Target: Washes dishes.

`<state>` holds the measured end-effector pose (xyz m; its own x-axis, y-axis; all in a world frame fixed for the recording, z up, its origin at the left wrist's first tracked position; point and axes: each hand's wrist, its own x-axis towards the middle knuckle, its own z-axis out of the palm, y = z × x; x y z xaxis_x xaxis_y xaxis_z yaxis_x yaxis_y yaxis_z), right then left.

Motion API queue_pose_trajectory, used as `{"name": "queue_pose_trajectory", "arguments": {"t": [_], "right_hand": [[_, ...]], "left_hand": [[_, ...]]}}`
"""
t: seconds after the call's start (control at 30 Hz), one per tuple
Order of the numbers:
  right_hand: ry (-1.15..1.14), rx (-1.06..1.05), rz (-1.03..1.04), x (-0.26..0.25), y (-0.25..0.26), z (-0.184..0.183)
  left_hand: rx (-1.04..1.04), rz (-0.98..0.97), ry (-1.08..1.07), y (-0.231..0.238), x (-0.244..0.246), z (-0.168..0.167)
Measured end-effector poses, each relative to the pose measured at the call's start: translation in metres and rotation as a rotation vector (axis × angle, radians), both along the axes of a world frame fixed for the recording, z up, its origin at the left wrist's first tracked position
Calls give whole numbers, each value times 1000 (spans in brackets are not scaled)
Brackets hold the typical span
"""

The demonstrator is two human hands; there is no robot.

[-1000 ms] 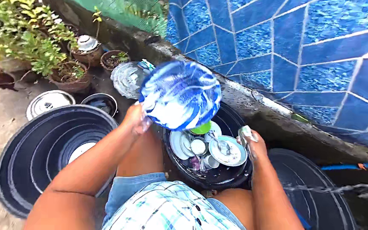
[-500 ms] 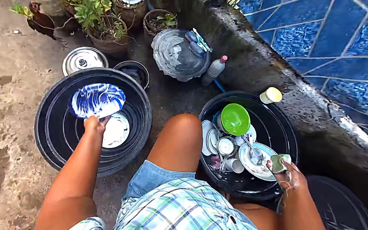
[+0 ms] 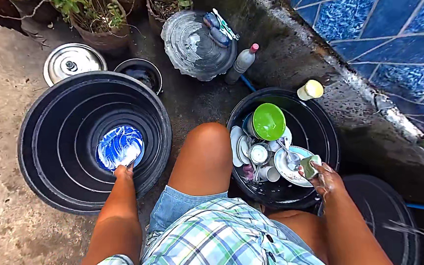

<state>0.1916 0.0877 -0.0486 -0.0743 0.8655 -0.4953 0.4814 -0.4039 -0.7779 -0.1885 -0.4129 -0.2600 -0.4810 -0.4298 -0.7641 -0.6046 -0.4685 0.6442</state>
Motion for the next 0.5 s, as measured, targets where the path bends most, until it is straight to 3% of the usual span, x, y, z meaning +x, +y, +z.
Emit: {"name": "queue_pose_trajectory", "arguments": {"t": [0.2,0.27,0.37,0.5], "right_hand": [[-6,-51,-11,2,-2,-8],[18,-56,-16,11,1,-9],[52,-37,-25,25,5,-4],[164,-16,-72,45,13,9]], "left_hand": [[-80,-158,-161,-21,14,-17],[-194,-323,-215,-16,11,-7],[-522,-674,-217,3,-2,22],[-247,-738,132,74,-46,98]]}}
